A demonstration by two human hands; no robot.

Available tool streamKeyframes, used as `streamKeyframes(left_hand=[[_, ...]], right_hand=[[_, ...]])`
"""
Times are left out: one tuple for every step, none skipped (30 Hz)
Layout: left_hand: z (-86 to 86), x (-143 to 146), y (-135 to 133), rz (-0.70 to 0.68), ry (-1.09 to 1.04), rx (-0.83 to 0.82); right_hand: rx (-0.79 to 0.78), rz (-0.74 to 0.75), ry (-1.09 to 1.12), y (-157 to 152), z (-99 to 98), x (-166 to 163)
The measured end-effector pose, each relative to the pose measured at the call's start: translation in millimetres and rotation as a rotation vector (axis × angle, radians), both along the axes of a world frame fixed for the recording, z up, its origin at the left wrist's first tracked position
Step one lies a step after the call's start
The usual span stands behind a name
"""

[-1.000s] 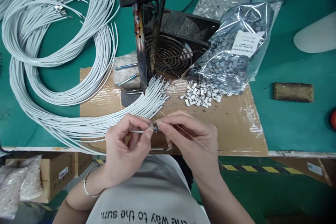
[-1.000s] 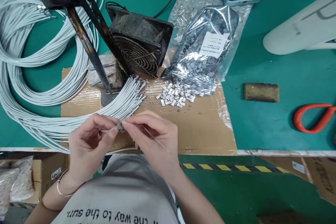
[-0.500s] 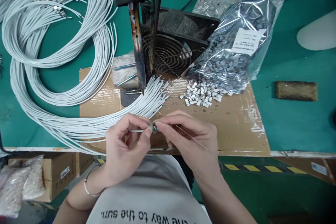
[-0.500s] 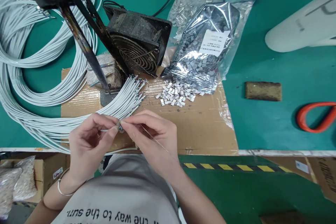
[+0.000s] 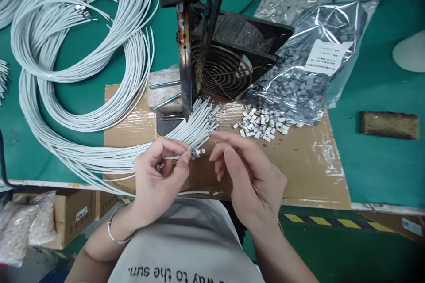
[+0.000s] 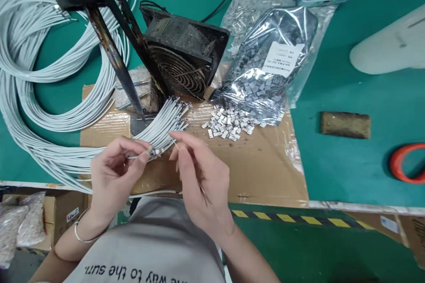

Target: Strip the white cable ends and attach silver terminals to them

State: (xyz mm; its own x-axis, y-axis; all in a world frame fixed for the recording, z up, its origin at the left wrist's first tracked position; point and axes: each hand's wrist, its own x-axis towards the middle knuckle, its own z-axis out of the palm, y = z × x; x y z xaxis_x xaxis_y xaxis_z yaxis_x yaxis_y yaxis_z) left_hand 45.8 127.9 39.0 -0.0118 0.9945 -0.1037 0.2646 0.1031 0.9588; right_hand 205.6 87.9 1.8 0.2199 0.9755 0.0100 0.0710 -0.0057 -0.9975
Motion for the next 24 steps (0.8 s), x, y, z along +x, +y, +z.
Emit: streamKeyframes(left_hand=[[-0.8, -0.4, 1.5, 0.010, -0.001, 0.007], [-1.4, -0.7, 2.9, 0.017, -0.003, 0.012], [-1.6, -1.0, 4.2, 0.025, -0.006, 0.016], [-1.7, -1.2, 5.5, 0.033, -0.010, 0.018], [-1.5, -1.3, 6.8, 0.042, -0.013, 0.019], [-1.2, -1.4, 7.9, 0.051, -0.014, 0.018], [-0.8, -1.4, 9.1, 0.060, -0.015, 0.015], [-0.4, -1.5, 10.2, 0.068, -0.014, 0.009], [0.0, -1.4, 11.2, 0.073, -0.014, 0.002], [0.4, -1.4, 12.3, 0.075, -0.015, -0.005], [0.6, -1.4, 13.4, 0.079, -0.017, -0.014], [0.8, -1.4, 14.6, 0.083, -0.018, -0.022], [0.9, -1.2, 15.8, 0.087, -0.021, -0.029], [0.8, -1.0, 17.1, 0.091, -0.024, -0.034], [0.8, -0.7, 18.4, 0.094, -0.028, -0.036], [0.7, -0.2, 19.7, 0.096, -0.032, -0.036], [0.7, 0.4, 21.0, 0.097, -0.037, -0.036], [0.6, 1.1, 22.2, 0.097, -0.041, -0.036], [0.6, 1.9, 23.3, 0.098, -0.046, -0.035], [0.7, 2.6, 24.3, 0.098, -0.051, -0.035], [0.7, 3.3, 25.2, 0.100, -0.055, -0.037], [0.8, 3.9, 26.1, 0.101, -0.059, -0.040], [0.9, 4.3, 26.9, 0.103, -0.062, -0.042], [1.0, 4.7, 27.7, 0.105, -0.064, -0.045]], right_hand=[[-0.002, 0.009, -0.006, 0.2, -0.4, 0.8], [0.001, 0.017, -0.019, 1.0, -0.3, 1.5], [0.005, 0.024, -0.036, 2.3, 0.2, 2.0], [0.009, 0.030, -0.055, 3.9, 1.1, 2.4], [0.017, 0.034, -0.070, 5.9, 2.1, 2.7], [0.028, 0.035, -0.083, 8.1, 3.4, 2.7], [0.041, 0.035, -0.092, 10.3, 4.7, 2.6], [0.056, 0.035, -0.097, 12.5, 5.9, 2.4], [0.071, 0.035, -0.099, 14.7, 7.1, 2.2], [0.082, 0.032, -0.099, 16.8, 8.1, 1.8], [0.088, 0.029, -0.095, 18.8, 8.9, 1.3], [0.088, 0.028, -0.086, 20.6, 9.7, 0.7], [0.084, 0.029, -0.071, 22.2, 10.4, -0.1], [0.076, 0.028, -0.048, 23.7, 11.2, -1.1], [0.068, 0.027, -0.022, 24.9, 12.1, -2.1], [0.061, 0.027, 0.006, 25.9, 13.0, -3.2], [0.057, 0.030, 0.032, 26.8, 13.9, -4.2], [0.053, 0.031, 0.056, 27.5, 14.8, -5.1], [0.049, 0.031, 0.074, 28.2, 15.6, -5.7], [0.047, 0.030, 0.087, 28.8, 16.2, -6.1], [0.045, 0.026, 0.094, 29.4, 16.5, -6.3], [0.044, 0.021, 0.097, 30.1, 16.6, -6.5], [0.042, 0.015, 0.098, 30.8, 16.6, -6.7], [0.040, 0.009, 0.101, 31.7, 16.5, -7.0]])
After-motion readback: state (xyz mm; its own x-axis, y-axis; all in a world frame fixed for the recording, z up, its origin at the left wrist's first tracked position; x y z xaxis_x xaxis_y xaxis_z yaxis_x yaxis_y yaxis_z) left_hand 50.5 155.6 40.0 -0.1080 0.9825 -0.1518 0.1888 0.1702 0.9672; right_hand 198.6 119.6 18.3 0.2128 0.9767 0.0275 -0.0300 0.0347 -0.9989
